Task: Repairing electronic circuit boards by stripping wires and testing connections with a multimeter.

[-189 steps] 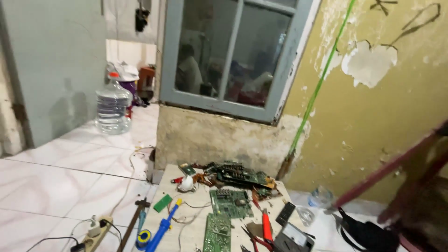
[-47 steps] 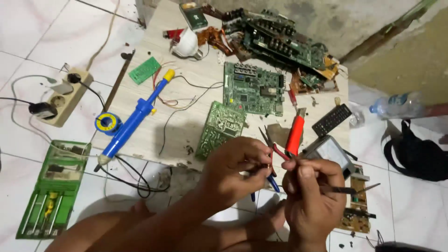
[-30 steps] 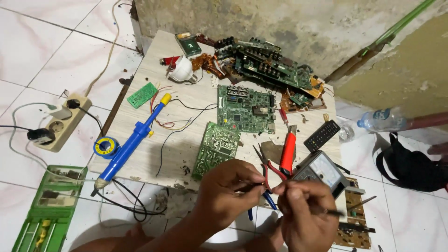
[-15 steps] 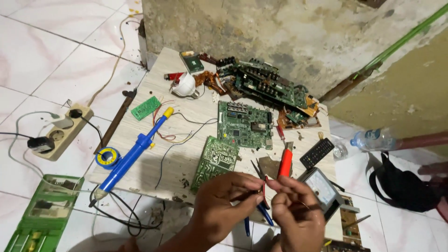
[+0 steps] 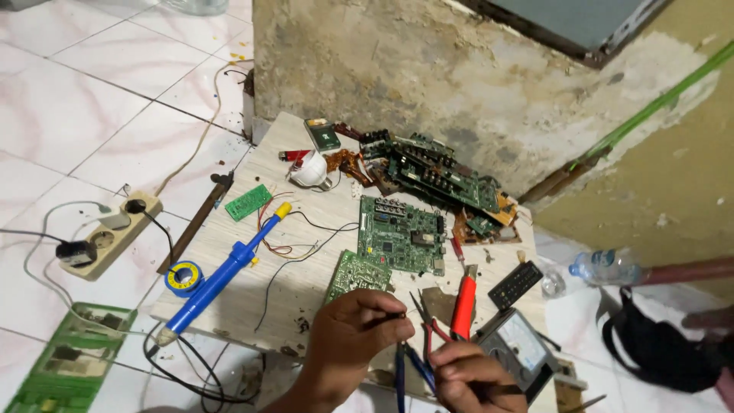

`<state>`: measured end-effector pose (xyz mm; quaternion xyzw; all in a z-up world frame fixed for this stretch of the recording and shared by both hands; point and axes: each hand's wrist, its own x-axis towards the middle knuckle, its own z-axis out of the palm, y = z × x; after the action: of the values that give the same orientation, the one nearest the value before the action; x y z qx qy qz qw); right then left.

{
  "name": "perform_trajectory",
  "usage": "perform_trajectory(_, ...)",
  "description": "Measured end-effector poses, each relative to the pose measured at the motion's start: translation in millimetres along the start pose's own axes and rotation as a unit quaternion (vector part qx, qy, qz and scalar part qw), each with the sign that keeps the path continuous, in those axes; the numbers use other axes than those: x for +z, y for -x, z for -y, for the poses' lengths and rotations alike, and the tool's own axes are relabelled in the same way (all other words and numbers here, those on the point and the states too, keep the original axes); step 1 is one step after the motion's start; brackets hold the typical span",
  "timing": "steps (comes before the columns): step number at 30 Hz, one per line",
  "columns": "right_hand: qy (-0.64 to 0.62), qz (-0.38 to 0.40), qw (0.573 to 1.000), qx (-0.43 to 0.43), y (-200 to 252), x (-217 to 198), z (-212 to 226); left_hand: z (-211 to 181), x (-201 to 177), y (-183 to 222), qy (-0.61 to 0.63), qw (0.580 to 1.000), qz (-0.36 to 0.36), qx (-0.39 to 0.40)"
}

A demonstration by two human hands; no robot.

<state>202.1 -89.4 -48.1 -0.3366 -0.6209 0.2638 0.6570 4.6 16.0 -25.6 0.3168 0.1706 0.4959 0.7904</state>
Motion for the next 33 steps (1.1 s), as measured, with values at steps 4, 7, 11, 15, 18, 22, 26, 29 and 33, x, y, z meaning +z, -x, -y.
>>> perform_trajectory(4, -0.044, -0.032, 0.998, -0.015, -6.1, -27.7, 0.3, -8.0, -0.8, -8.0, -0.039, 0.998, -0.009, -0.038)
perform_trajectory(7, 0.057, -0.066, 0.996, 0.002, -3.4, -35.6, 8.4, -13.6, -1.8, -9.9, -0.003, 0.996, -0.005, -0.091)
perform_trajectory(11, -0.060, -0.163, 0.984, -0.025, -8.2, -12.1, 21.5, -12.8, -3.5, -6.4, 0.036, 0.992, 0.038, -0.111)
perform_trajectory(15, -0.168, -0.136, 0.976, 0.017, -1.1, -26.3, 29.5, -17.9, 0.5, 0.1, 0.019, 0.988, 0.065, -0.139)
perform_trajectory(18, -0.181, -0.114, 0.975, 0.056, -7.0, -16.0, 47.7, -12.1, 0.4, 2.6, 0.085, 0.981, 0.080, -0.152)
perform_trajectory(22, -0.314, -0.145, 0.936, 0.063, -29.0, 10.9, 57.0, -9.8, 3.9, 8.6, 0.132, 0.975, 0.126, -0.123)
perform_trajectory(26, -0.124, -0.350, 0.906, 0.202, -21.4, 3.9, 29.7, -10.0, 7.2, 13.5, 0.155, 0.965, 0.122, -0.173)
perform_trajectory(29, 0.007, -0.278, 0.936, 0.213, -9.2, 8.1, 24.4, -7.1, 6.3, 14.8, 0.153, 0.963, 0.128, -0.182)
perform_trajectory(33, 0.196, -0.112, 0.956, 0.185, -11.4, 19.3, 46.1, -7.2, 8.6, 16.2, 0.123, 0.968, 0.122, -0.183)
